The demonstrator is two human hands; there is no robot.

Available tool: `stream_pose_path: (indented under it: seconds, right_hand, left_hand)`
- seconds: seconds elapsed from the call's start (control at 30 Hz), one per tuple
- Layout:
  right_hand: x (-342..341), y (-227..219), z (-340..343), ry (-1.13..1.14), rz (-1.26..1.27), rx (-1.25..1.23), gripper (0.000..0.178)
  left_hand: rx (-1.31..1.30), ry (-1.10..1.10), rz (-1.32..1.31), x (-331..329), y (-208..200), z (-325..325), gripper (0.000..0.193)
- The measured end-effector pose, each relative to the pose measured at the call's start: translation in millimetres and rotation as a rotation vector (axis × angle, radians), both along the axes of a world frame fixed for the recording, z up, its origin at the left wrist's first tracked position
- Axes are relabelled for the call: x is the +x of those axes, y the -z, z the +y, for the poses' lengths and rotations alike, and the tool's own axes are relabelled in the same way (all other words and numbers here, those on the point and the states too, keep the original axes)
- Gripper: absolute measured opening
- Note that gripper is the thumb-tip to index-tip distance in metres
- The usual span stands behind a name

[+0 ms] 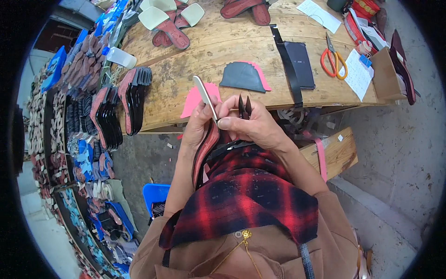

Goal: The person assembles slipper sandals by hand at a wooden workbench. They repeatedly pick up a red sole and a white insole, align them, and press the edges together to bond them. The person handles the components one at a time, occasionally turning the assembled units over to inspect the fit.

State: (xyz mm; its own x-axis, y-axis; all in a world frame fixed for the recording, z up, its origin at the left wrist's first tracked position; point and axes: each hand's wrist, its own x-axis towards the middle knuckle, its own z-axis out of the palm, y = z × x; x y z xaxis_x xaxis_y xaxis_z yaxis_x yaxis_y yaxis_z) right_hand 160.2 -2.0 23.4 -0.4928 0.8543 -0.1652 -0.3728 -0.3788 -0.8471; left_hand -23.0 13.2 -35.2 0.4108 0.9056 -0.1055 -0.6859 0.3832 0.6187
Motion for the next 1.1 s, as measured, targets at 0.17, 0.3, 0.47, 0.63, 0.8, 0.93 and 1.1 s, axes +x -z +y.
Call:
stream_pose_path:
  seconds: [0.17,0.3,0.47,0.63,0.8,0.93,1.1]
  right_hand:
    - [7,1,0,-0.166,-0.002,0.073,0.016]
    - [15,-6,-1,-0.235,-0.094,0.121,0.018]
    - [11,14,-4,-0.045,-0.411,0.524,0.017]
    - [8,22,-17,0.044,-0.555,0.622,0.018]
    - [5,37,-29,0.149,-0.675,0.850,0.025]
    - [7,42,-26,0.153,-0.742,0.979,0.027]
    - [3,31,-19,0.203,-0.849,0.656,0.025]
  left_hand:
    - [-0.086,0.146,-0.113,2,-9,-11,0.049]
    - [-0.009,0.038,0.056,-4,-13,-10,0.043]
    - [-0.011,-0.145,0.429,-6,-31,-9,0.040]
    - [0.033,-0.211,0.532,-4,-26,-11,0.039]
    - [-0.021,-0.201,0.577,-1,-22,-15,0.037]
    - [-0.040,-0.184,0.603,0,-18,-15,0.038]
    - [0.116,-0.224,0.898,-4,-29,3,0.040]
